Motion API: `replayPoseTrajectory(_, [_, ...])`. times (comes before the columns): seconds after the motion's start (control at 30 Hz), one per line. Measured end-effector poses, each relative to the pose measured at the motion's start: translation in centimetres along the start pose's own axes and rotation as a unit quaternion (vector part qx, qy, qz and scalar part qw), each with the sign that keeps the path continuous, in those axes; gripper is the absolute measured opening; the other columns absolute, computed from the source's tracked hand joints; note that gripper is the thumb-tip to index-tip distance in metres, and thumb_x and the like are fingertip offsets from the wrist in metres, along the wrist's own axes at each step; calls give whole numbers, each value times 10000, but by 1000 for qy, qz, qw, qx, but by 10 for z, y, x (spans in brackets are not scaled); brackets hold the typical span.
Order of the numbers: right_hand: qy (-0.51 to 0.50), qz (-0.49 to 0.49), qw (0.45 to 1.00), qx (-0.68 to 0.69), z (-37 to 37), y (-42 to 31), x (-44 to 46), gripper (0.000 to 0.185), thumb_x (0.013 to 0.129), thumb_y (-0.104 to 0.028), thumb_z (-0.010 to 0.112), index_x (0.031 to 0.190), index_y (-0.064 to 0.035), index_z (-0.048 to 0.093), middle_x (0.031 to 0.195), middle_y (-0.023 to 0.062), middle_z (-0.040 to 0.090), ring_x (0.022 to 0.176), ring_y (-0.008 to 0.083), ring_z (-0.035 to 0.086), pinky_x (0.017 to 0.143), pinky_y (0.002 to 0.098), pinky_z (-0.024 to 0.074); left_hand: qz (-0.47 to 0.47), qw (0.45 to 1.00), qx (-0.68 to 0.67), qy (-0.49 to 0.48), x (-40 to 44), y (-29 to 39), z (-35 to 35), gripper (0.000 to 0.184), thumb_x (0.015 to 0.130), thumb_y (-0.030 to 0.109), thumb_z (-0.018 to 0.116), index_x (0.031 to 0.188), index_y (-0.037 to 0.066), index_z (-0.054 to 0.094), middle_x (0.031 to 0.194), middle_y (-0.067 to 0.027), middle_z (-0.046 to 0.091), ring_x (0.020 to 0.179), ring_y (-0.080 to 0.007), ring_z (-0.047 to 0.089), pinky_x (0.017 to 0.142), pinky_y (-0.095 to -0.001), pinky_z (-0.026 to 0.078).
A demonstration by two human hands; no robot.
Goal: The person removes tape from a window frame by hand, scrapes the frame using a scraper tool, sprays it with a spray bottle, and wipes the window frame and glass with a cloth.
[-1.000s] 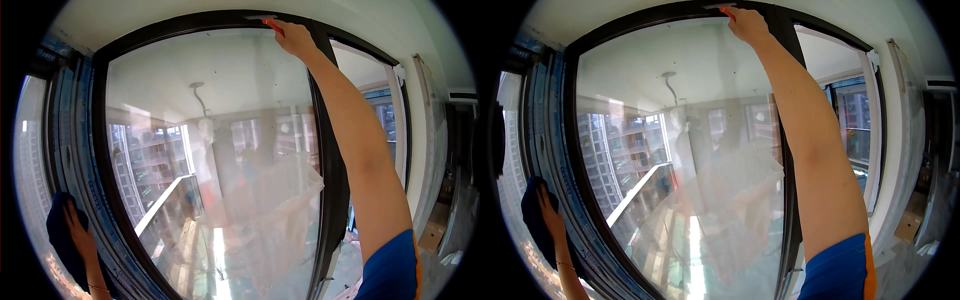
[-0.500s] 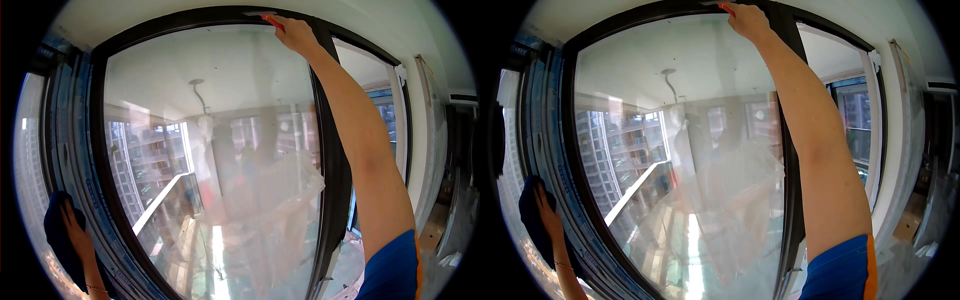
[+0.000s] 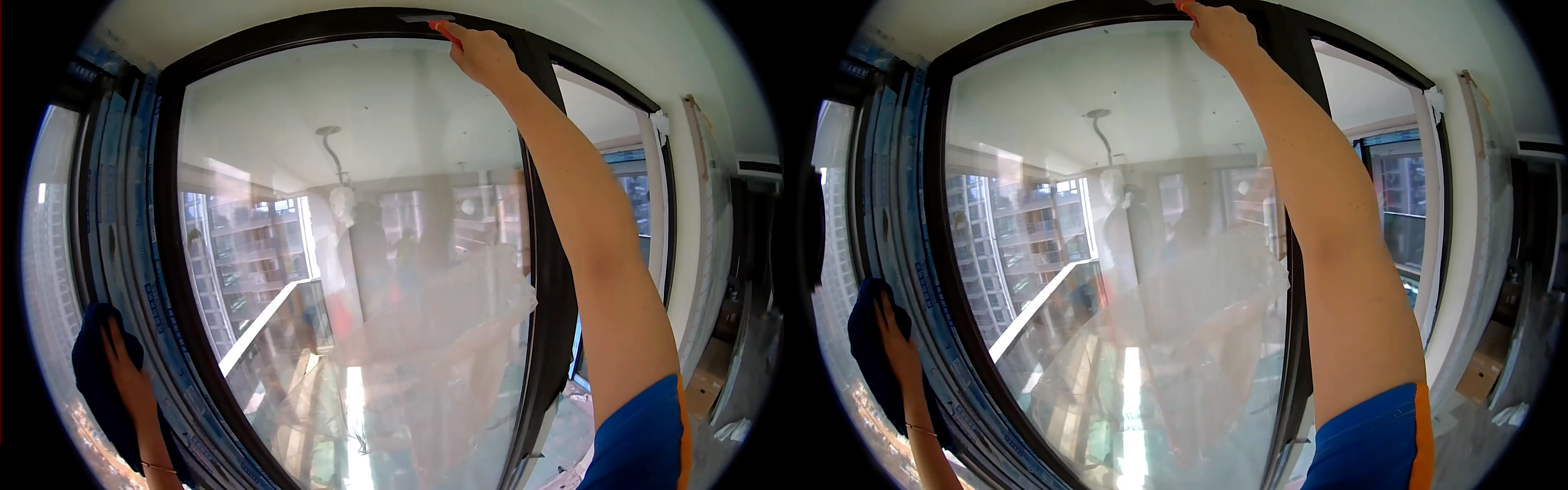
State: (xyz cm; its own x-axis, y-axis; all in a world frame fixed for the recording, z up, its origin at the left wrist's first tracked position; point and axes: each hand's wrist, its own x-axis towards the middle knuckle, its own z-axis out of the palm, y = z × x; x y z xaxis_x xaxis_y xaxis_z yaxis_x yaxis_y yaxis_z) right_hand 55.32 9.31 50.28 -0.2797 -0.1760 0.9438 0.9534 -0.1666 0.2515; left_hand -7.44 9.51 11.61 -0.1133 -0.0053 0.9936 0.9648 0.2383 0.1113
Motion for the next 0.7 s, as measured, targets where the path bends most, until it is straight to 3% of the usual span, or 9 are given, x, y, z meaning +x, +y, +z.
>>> replayPoseTrajectory(0.17, [-22, 14, 999, 21, -6, -2, 0, 454, 874, -180, 542, 1328, -195, 544, 756, 133, 675, 685, 313, 665, 660, 418, 539, -11, 1000, -4, -11, -4, -2, 6, 727, 916, 0, 537, 1534, 223, 226, 1565, -181, 229, 1383, -436, 315, 1145, -521, 276])
replayPoseTrajectory(0.23, [-7, -26, 1000, 8, -4, -1, 5, 452, 876, -176, 537, 1327, -200, 546, 755, 135, 673, 680, 309, 664, 656, 418, 537, 1, 1000, 5, 3, -3, -7, 11, 727, 918, 3, 540, 1534, 226, 224, 1567, -176, 227, 1378, -435, 326, 1142, -518, 285])
replayPoseTrajectory(0.7, [-5, -57, 998, 16, -6, -8, 10, 434, 881, -198, 541, 1315, -192, 558, 756, 138, 672, 681, 319, 660, 670, 425, 534, -24, 1000, -9, -7, -4, 0, 7, 773, 885, -82, 521, 1532, 226, 232, 1569, -159, 231, 1384, -422, 323, 1150, -499, 285])
